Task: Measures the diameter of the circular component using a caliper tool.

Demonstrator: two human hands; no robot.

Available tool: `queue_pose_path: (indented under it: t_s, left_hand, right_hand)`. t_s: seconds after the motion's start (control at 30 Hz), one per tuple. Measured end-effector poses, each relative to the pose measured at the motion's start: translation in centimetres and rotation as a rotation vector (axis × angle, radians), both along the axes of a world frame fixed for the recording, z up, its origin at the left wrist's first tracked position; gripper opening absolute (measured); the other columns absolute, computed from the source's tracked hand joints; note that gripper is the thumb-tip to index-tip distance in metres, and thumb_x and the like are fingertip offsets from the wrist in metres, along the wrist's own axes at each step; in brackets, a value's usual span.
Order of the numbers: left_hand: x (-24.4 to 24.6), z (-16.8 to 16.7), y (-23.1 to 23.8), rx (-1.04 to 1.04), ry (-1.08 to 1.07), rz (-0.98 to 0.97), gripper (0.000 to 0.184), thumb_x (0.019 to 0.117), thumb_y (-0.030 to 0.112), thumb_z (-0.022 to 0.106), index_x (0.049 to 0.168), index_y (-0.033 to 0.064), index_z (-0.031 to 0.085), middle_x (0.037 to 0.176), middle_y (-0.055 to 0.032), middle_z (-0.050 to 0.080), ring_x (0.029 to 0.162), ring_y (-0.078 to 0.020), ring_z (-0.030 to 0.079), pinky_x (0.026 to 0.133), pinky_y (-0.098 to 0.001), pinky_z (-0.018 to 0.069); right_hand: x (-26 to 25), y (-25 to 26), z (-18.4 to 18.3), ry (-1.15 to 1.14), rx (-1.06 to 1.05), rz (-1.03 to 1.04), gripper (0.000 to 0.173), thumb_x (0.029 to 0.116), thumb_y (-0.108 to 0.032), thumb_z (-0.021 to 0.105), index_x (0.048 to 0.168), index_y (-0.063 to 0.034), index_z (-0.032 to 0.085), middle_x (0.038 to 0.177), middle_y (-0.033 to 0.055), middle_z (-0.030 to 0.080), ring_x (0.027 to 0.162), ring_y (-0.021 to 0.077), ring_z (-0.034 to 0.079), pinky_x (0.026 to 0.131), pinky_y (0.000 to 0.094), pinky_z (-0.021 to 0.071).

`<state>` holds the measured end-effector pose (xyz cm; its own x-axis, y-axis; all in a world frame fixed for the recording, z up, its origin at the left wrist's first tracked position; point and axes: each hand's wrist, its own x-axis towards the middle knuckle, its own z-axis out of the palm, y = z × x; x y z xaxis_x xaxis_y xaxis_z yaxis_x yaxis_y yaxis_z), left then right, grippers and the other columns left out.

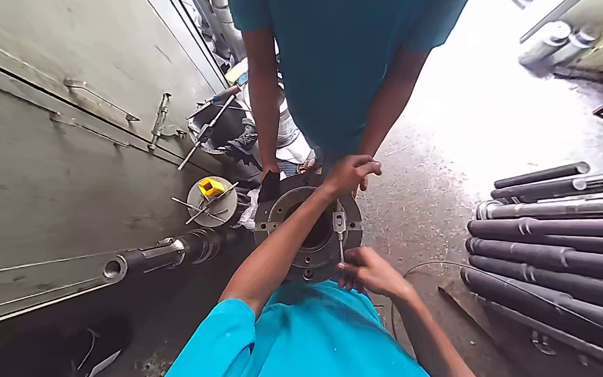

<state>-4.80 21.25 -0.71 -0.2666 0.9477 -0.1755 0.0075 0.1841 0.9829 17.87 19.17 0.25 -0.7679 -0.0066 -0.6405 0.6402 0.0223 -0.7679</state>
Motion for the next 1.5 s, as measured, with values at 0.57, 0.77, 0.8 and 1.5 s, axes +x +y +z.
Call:
queue_pose_path:
  t_s: [0.57,0.77,0.8,1.5]
  left_hand:
    - [2.8,-2.6,-15.2,0.349,-0.316,0.531,0.025,0.1039,0.03,0.044,0.106,0.0175,0.066,0.06,0.006,0.055,0.046,-0.004,0.05,0.048,-0.0222,0.049]
    - [10.7,-1.7,-17.6,0.448,-0.327,0.843,0.021,0.1011,0.01,0.043,0.094,0.0092,0.062,0.061,0.0049,0.057,0.051,-0.0051,0.055,0.054,-0.0229,0.0516]
    - [10.4,-1.5,-16.9,0.424,-0.255,0.874,0.02,0.1011,0.009,0.042,0.094,0.0094,0.061,0.06,0.0054,0.055,0.05,-0.005,0.053,0.053,-0.0228,0.0502]
    - [5.8,0.7,4.0,0.0,-0.233,-0.711,0.034,0.1066,0.016,0.041,0.121,-0.0045,0.065,0.064,-0.003,0.056,0.042,-0.0064,0.043,0.04,-0.0218,0.0369]
  right_hand:
    - [-0.5,7.2,-0.5,0.039,0.247,-0.25,0.024,0.1014,-0.023,0.063,0.087,-0.0049,0.069,0.064,-0.0017,0.061,0.053,0.0066,0.055,0.053,0.0259,0.0482]
    - [-4.6,8.4,-0.8,0.228,0.525,-0.226,0.021,0.1039,-0.024,0.062,0.097,-0.0066,0.072,0.066,0.0046,0.064,0.051,0.014,0.059,0.051,0.0335,0.0525]
    - [-4.1,8.5,-1.0,0.256,0.557,-0.2,0.022,0.1043,-0.025,0.061,0.096,-0.0071,0.072,0.064,0.0038,0.064,0.051,0.0135,0.06,0.051,0.0335,0.0539]
    - [-5.7,-9.3,-0.5,0.127,-0.204,-0.713,0.023,0.109,-0.013,0.045,0.103,0.0017,0.062,0.075,0.004,0.072,0.06,0.0109,0.069,0.058,0.0275,0.0599]
